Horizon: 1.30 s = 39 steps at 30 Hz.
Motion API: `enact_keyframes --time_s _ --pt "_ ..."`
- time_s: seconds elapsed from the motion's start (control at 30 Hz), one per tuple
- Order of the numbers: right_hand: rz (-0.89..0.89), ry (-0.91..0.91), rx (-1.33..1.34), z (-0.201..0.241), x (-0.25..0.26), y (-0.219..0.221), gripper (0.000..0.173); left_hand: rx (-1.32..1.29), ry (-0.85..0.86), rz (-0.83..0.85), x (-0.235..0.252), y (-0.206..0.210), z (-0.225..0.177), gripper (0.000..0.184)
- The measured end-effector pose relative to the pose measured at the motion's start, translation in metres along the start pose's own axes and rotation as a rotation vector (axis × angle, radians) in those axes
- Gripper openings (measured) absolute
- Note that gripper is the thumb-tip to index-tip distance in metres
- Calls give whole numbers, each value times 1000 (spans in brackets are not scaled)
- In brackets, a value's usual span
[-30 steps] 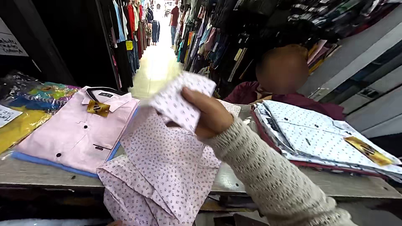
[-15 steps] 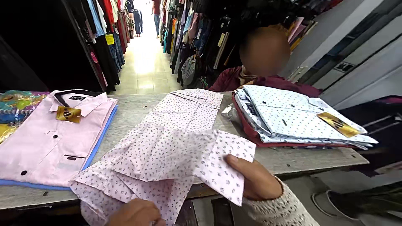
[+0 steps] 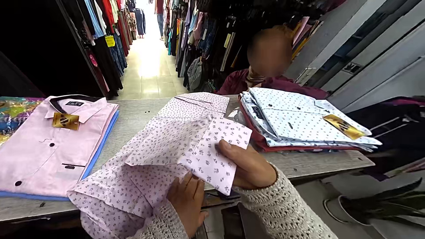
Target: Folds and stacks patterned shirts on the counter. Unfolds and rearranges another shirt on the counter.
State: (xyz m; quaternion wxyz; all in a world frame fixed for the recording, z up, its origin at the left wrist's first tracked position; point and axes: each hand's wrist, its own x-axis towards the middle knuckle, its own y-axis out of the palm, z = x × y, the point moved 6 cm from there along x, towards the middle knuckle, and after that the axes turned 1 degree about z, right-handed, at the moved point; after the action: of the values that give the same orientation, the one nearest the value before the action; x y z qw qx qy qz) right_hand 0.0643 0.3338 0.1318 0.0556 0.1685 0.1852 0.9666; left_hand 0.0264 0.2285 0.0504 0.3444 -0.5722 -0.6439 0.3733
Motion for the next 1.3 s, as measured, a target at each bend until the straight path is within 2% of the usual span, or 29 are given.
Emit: enact_keyframes --time_s 0.03,0.1,0.13,0.17,0.2,0.23,0.27,0.3,0.37,0.4,0.47,0.57,0.63,0.7,0.83,0.9,1.0,1.07,1.13,1.17,1.23,1.3 --pt "7 7 -15 -1 -3 -3 29 -11 42 -37 -3 -4 -2 62" --pt "2 10 -43 0 -11 -8 29 46 149 -282 -9 -15 -1 57" --pt "-15 19 -64 1 -18 -11 28 95 129 -308 -11 -17 6 59" --pt "-45 36 -91 0 -27 -14 27 126 52 -207 -12 -15 15 62" --pt "-72 46 -117 -1 -38 -16 25 112 -72 50 -13 -10 25 66" --pt "-87 49 -145 -2 -48 -18 24 101 -139 211 -18 -9 30 64" --pt "-88 49 -168 -1 -59 -21 24 114 -97 135 -29 -11 30 57" --pt "-98 56 -173 -1 -69 -25 25 147 78 -136 -44 -18 27 45" --pt "-175 99 -179 -4 -93 -31 25 38 324 -435 -74 -38 25 22" --pt "-238 119 -179 -6 -104 -34 24 -26 316 -512 -85 -52 26 22" --pt "-301 143 -165 -12 -123 -39 24 -38 189 -605 -91 -68 35 29" --pt "-260 191 -175 -16 -129 -43 25 51 159 -515 -67 -53 46 61" --pt "-172 225 -188 -14 -118 -38 26 52 187 -374 -51 -30 44 71" --pt "-25 266 -218 -17 -94 -31 27 117 201 -330 -47 -11 40 71" --pt "133 391 -270 -42 -19 -13 22 250 170 -481 -62 -4 32 51" --pt "182 447 -305 -61 19 -2 28 321 154 -497 -71 -2 32 44" --pt "166 577 -367 -83 54 8 37 344 144 -511 -81 -2 36 37" --pt "151 470 -337 -78 56 11 31 238 129 -553 -88 -12 41 29" --pt "134 215 -272 -56 44 6 21 81 78 -603 -93 -28 47 29" --pt "141 100 -247 -42 36 2 16 49 32 -624 -95 -36 51 33" --pt "162 -68 -133 -13 23 -2 21 73 -39 -676 -91 -48 60 48" --pt "204 -151 15 5 15 -8 26 151 -30 -733 -73 -52 68 62"
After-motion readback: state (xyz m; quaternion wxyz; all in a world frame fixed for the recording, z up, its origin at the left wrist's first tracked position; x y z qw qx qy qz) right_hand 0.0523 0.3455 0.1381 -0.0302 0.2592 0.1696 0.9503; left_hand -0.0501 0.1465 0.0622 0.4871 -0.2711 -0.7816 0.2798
